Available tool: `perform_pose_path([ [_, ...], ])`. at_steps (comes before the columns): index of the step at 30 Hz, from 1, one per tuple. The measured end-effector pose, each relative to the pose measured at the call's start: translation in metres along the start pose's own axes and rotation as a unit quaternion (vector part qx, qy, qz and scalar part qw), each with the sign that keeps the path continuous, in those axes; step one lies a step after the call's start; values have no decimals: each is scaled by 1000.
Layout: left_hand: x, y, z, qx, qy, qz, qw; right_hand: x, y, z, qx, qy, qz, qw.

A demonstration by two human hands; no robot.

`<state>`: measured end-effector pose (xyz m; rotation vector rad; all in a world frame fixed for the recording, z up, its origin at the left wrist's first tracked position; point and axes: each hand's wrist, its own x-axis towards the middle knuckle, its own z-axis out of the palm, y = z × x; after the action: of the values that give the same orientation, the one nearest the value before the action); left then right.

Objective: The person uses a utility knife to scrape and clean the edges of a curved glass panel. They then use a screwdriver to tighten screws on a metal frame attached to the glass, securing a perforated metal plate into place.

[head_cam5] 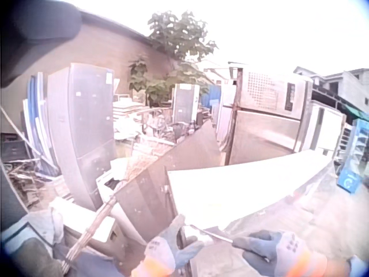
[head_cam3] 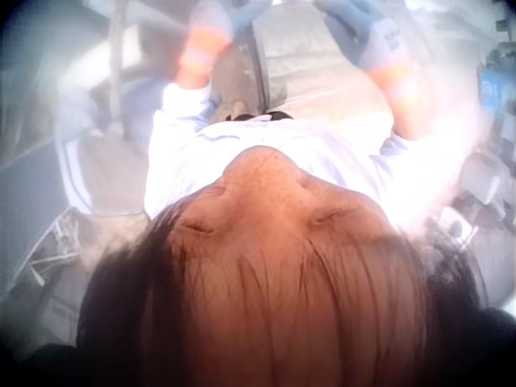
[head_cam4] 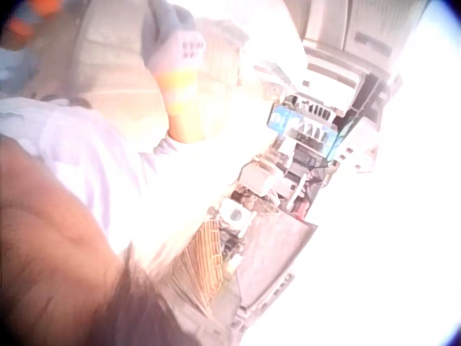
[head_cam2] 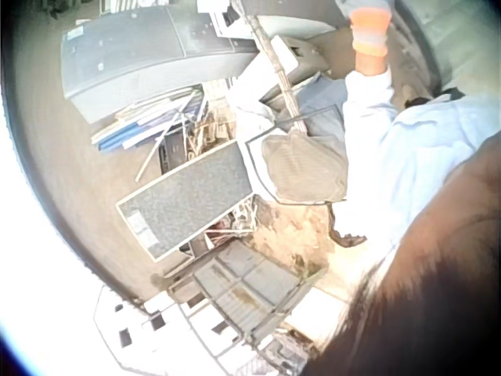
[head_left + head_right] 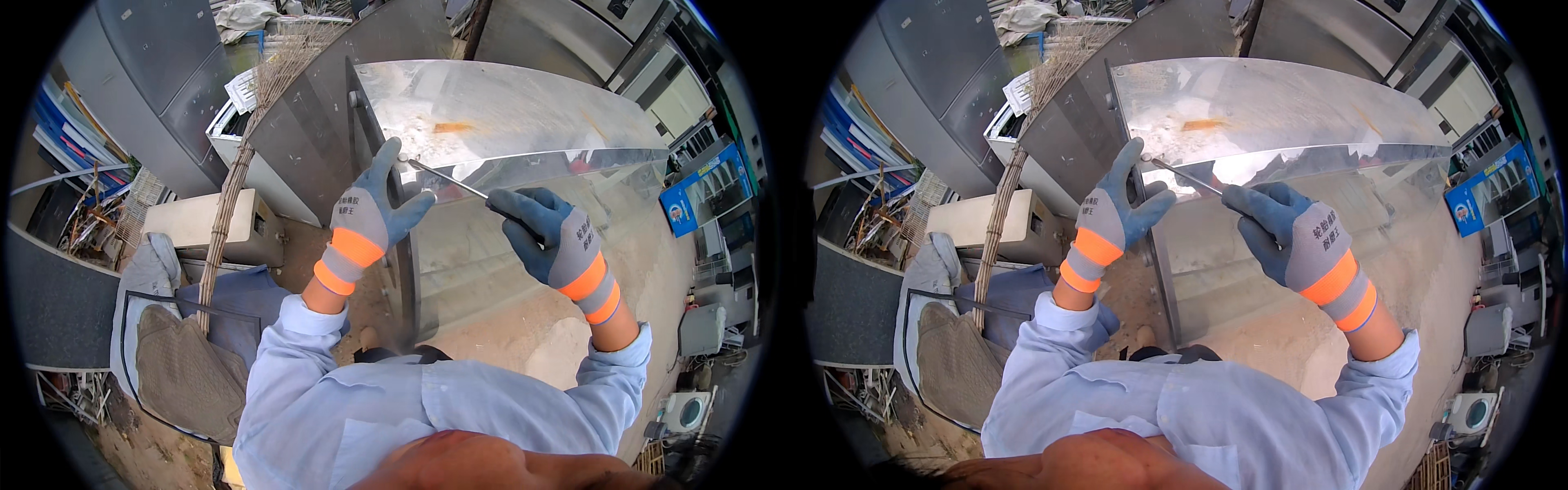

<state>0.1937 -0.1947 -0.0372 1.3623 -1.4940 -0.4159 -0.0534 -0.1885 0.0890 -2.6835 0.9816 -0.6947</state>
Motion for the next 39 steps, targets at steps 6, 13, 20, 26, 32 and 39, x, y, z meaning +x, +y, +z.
perform_pose_path([
  [6,13,18,-11,137,-69,-40,987,9,-9,-5,-21,-34,18,999],
  [13,16,7,-9,183,-63,26,981,35,-7,-23,-31,-82,14,996],
  [20,16,5,-4,93,-32,39,994,26,9,-8,-53,-53,-45,996],
  [26,15,2,-3,105,-22,71,992,-11,37,41,16,54,-41,998],
  [32,6,12,-13,76,24,66,995,16,34,63,35,86,7,996],
  [39,-6,17,-23,47,3,-9,999,3,28,27,111,27,60,992],
])
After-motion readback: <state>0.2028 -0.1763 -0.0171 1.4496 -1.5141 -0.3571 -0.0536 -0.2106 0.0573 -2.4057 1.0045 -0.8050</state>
